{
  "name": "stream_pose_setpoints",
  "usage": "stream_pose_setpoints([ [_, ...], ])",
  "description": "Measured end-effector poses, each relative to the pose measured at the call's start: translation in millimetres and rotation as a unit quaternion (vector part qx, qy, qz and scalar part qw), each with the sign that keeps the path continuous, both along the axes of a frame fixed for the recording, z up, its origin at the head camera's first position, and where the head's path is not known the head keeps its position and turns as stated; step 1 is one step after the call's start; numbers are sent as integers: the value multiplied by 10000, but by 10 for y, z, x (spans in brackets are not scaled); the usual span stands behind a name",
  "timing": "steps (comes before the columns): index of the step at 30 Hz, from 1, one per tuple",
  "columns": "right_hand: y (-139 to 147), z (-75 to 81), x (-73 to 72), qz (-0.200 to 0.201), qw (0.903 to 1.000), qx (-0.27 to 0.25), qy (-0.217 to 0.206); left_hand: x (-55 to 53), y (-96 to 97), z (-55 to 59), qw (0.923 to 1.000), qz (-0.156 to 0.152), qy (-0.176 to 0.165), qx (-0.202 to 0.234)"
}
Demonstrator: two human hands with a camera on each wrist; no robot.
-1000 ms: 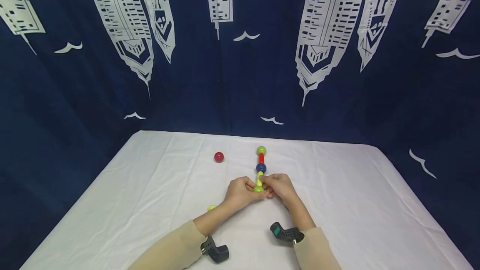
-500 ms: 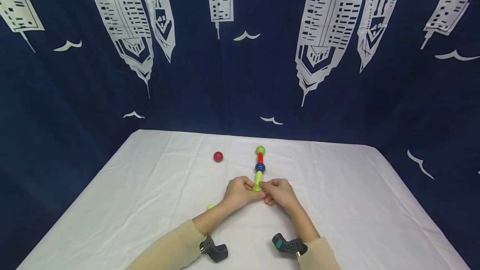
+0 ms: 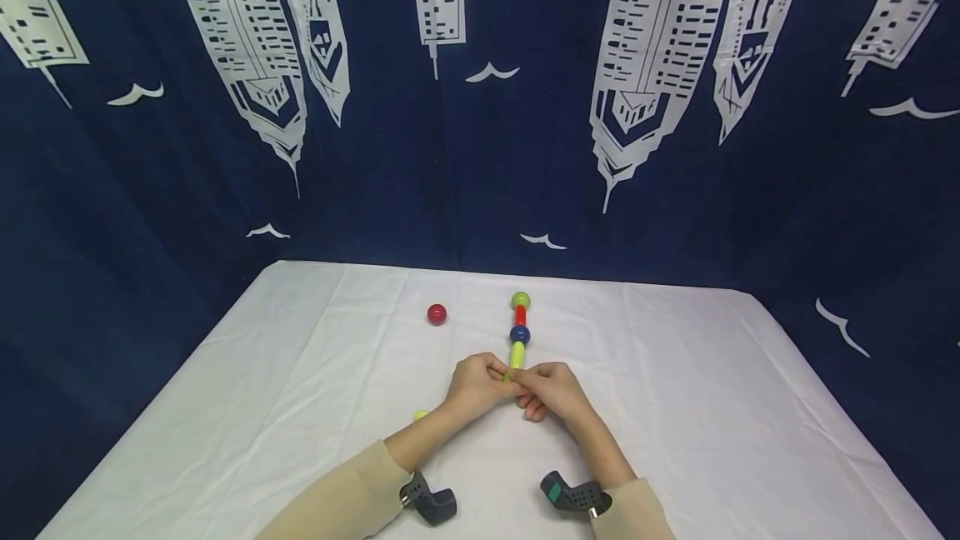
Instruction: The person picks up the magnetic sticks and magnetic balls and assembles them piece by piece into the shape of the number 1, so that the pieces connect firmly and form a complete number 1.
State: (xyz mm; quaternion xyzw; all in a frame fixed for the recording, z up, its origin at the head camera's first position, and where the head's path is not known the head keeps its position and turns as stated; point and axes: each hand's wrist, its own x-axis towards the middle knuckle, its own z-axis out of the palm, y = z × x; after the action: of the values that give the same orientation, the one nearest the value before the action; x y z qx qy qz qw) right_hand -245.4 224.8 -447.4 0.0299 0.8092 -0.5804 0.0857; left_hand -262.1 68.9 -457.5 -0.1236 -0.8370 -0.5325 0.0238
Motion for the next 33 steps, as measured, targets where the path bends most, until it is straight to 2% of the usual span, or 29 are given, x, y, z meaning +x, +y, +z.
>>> stream_pose_setpoints([
  [14, -3, -26, -21, -20, 9994, -296, -169, 11, -4, -1, 10000, 0, -37, -75],
  [21, -11, -11, -30, -179, 9994, -226, -194, 14, -45, 30, 9993, -315, -144, -135],
  [26, 6, 13, -62, -270, 9990, -205, -285, -16, -178, 101, 9980, -527, -259, -223],
  [33, 47, 11, -136, -257, 9990, -175, -324, -80, -540, 236, 9938, -866, -400, -571],
])
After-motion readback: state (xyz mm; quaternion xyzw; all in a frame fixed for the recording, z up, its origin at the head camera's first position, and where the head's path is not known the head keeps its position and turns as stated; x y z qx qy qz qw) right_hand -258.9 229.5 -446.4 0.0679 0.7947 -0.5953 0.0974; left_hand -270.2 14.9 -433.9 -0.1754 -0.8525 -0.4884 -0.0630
